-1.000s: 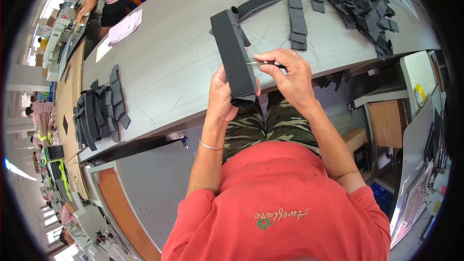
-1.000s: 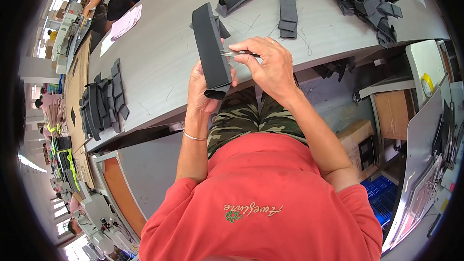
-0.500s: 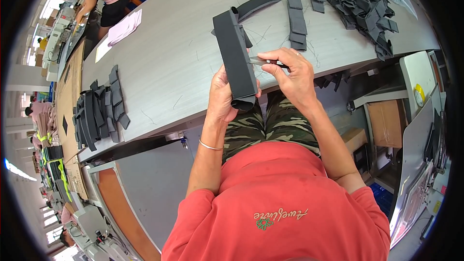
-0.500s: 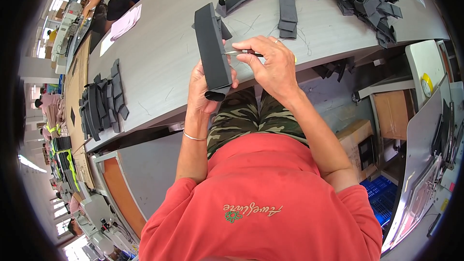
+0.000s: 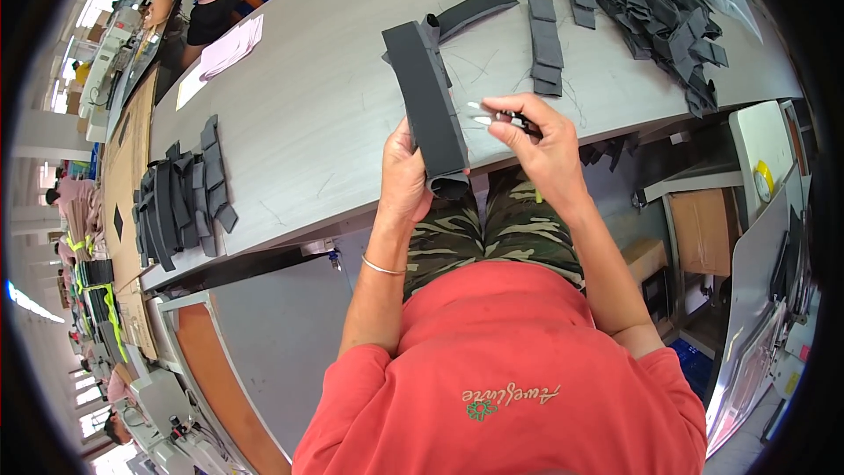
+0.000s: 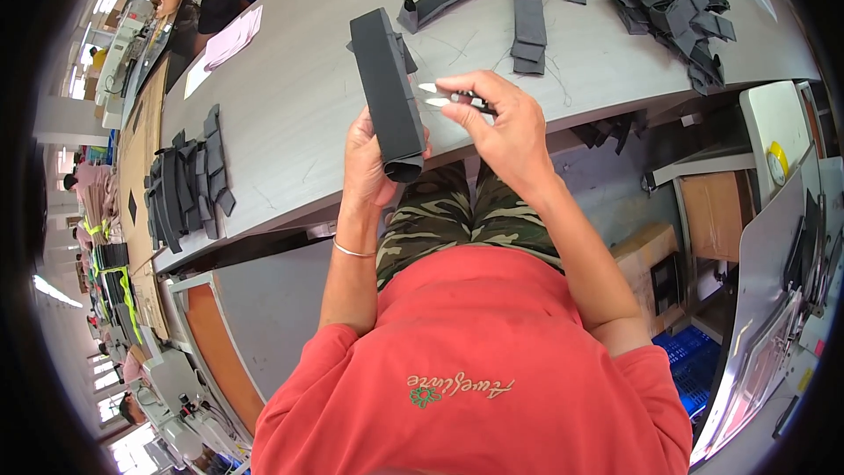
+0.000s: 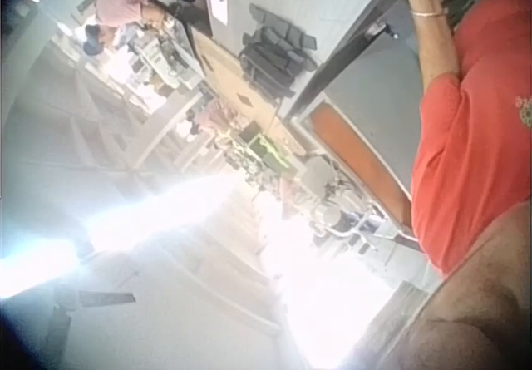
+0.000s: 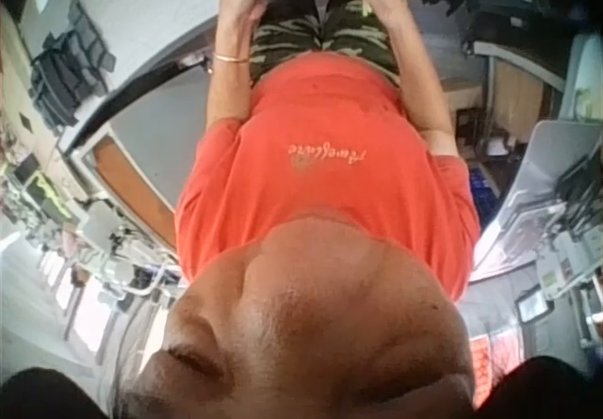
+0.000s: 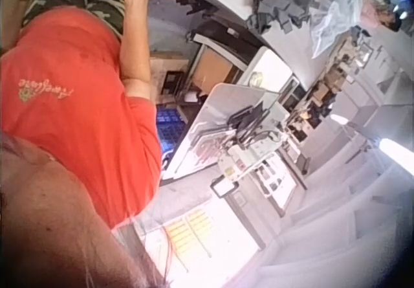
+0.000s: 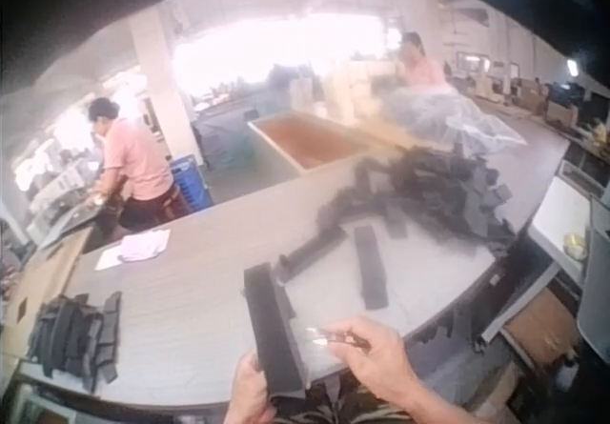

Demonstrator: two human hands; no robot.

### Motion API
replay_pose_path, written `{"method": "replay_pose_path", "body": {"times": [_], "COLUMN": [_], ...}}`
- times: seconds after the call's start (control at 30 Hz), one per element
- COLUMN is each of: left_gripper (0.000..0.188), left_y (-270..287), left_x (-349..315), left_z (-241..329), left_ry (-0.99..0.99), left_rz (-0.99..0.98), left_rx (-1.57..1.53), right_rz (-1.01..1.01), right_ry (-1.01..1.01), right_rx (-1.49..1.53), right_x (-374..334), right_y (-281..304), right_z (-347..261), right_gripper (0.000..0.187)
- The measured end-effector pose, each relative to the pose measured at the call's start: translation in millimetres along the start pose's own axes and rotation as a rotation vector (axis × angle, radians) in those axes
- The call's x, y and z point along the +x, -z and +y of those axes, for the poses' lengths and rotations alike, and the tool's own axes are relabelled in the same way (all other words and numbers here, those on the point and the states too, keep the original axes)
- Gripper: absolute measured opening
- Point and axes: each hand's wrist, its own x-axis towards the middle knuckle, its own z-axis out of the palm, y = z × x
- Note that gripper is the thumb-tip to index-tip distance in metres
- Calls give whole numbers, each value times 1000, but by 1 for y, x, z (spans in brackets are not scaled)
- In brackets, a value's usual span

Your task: Trim excess threads and material from fabric straps using nippers at a manufacturing workbench.

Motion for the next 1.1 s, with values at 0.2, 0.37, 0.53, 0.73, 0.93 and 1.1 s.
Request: {"method": "replay_pose_path", "body": {"times": [0.2, 0.37, 0.53, 0.73, 0.93, 1.1], "left_gripper": [25, 23, 22, 23, 27, 29], "left_y": [5, 7, 4, 1, 1, -1], "left_x": [1, 3, 3, 3, 3, 4], "left_z": [-8, -17, -17, -11, -12, -10], "left_ry": [2, -150, -176, -189, -217, -240], "left_rz": [42, 116, 169, 191, 207, 213], "left_rx": [142, 275, 437, 501, 611, 695], "right_rz": [-48, -27, 83, 83, 56, 70], "right_ry": [174, 342, 386, 294, 450, 462], "right_rx": [-190, -417, -463, -417, -577, -568], "right_x": [-5, -2, 6, 3, 4, 5], "right_y": [-13, -21, -24, -16, -18, -21], "right_z": [-6, -8, -1, -5, -6, -6], "right_gripper": [23, 23, 15, 15, 20, 19]}}
